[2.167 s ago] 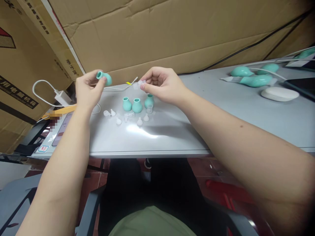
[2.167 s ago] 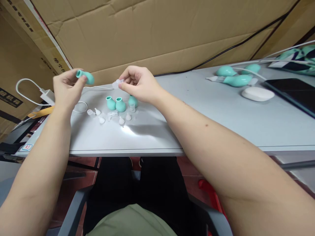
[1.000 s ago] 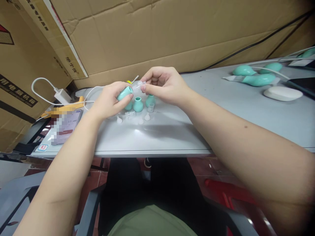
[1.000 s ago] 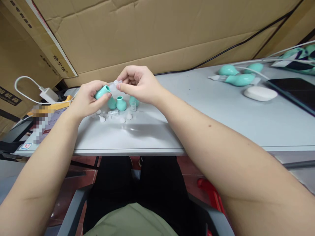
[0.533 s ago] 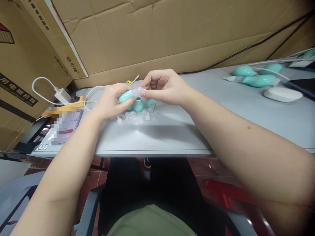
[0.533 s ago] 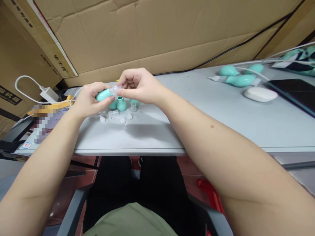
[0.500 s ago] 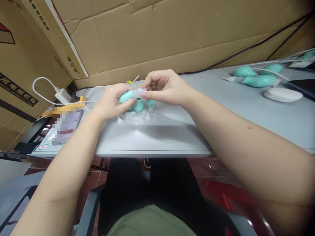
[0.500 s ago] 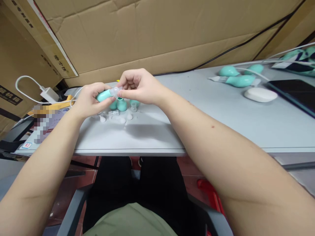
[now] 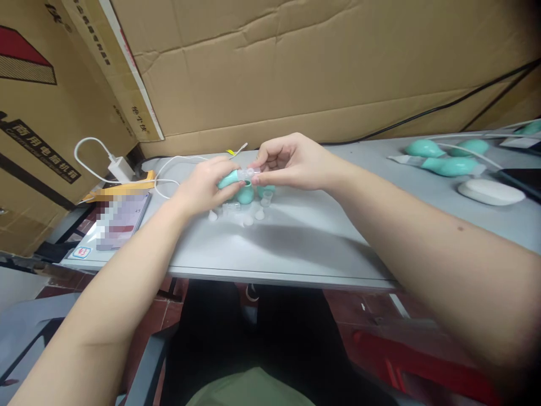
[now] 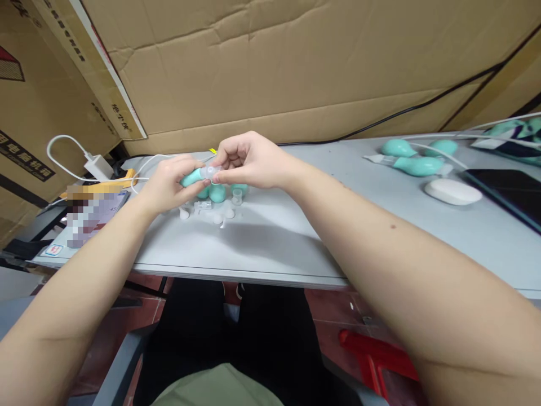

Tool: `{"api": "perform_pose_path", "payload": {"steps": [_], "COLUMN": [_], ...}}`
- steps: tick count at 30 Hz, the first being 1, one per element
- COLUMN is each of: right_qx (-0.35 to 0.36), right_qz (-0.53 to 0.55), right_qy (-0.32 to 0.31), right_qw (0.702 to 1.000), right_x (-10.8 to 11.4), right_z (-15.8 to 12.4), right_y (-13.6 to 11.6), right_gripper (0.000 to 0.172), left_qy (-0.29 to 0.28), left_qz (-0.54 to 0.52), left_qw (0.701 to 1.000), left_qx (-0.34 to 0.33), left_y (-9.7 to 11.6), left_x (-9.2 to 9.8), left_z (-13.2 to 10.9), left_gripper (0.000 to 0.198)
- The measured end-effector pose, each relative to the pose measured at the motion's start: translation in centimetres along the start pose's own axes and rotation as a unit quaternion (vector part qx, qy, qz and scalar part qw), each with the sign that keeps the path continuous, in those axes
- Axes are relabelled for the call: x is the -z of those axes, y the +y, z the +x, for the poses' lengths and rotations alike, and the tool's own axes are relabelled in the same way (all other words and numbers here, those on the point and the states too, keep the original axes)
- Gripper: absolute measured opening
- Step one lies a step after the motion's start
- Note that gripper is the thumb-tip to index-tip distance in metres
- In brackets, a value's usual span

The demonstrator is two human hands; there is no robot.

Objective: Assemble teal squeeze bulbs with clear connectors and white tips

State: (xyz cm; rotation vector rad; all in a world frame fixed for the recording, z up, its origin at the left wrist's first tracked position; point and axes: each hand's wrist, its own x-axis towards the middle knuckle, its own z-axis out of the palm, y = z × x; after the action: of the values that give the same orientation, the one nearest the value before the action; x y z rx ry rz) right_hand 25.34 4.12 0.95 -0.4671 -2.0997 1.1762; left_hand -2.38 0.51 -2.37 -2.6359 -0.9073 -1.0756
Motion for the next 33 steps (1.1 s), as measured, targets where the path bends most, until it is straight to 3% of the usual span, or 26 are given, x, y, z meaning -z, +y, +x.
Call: {"api": "perform_pose_path", "payload": {"steps": [4, 7, 10, 17, 23, 33], "right_qx": [0.040, 0.122, 0.149, 0.147, 0.129, 0.117], "right_qz": [-0.046, -0.056, -0.112, -0.083, -0.097, -0.118], "right_qy": [0.028, 0.081, 0.089, 0.190, 0.161, 0.135], "right_qw": [0.998, 0.988, 0.978, 0.967, 0.974, 0.977], "right_x": [-0.2, -1.1, -1.6, -0.8, -0.9, -1.7], "right_z": [0.2, -1.0, -2.3, -2.5, -2.5, -2.9], "right_y": [0.7, 1.2, 1.4, 2.7, 3.3, 2.8], "right_gripper": [0.044, 0.034, 0.020, 0.029, 0.023, 0.025], "left_qy": [0.002, -0.019, -0.050, -0.077, -0.059, -0.066], "left_qz": [0.026, 0.039, 0.058, 0.084, 0.089, 0.095], "left_qw": [1.000, 0.999, 0.997, 0.993, 0.994, 0.993], "left_qx": [0.014, 0.001, -0.014, -0.012, -0.004, -0.022], "left_y": [-0.2, 0.3, 0.9, 0.3, 0.1, 0.7], "left_x": [0.4, 0.7, 1.0, 0.8, -0.5, 0.0], "left_z": [-0.2, -0.2, 0.6, 4.2, 2.7, 1.4], "left_gripper": [0.034, 0.029, 0.022, 0.020, 0.027, 0.019]}}
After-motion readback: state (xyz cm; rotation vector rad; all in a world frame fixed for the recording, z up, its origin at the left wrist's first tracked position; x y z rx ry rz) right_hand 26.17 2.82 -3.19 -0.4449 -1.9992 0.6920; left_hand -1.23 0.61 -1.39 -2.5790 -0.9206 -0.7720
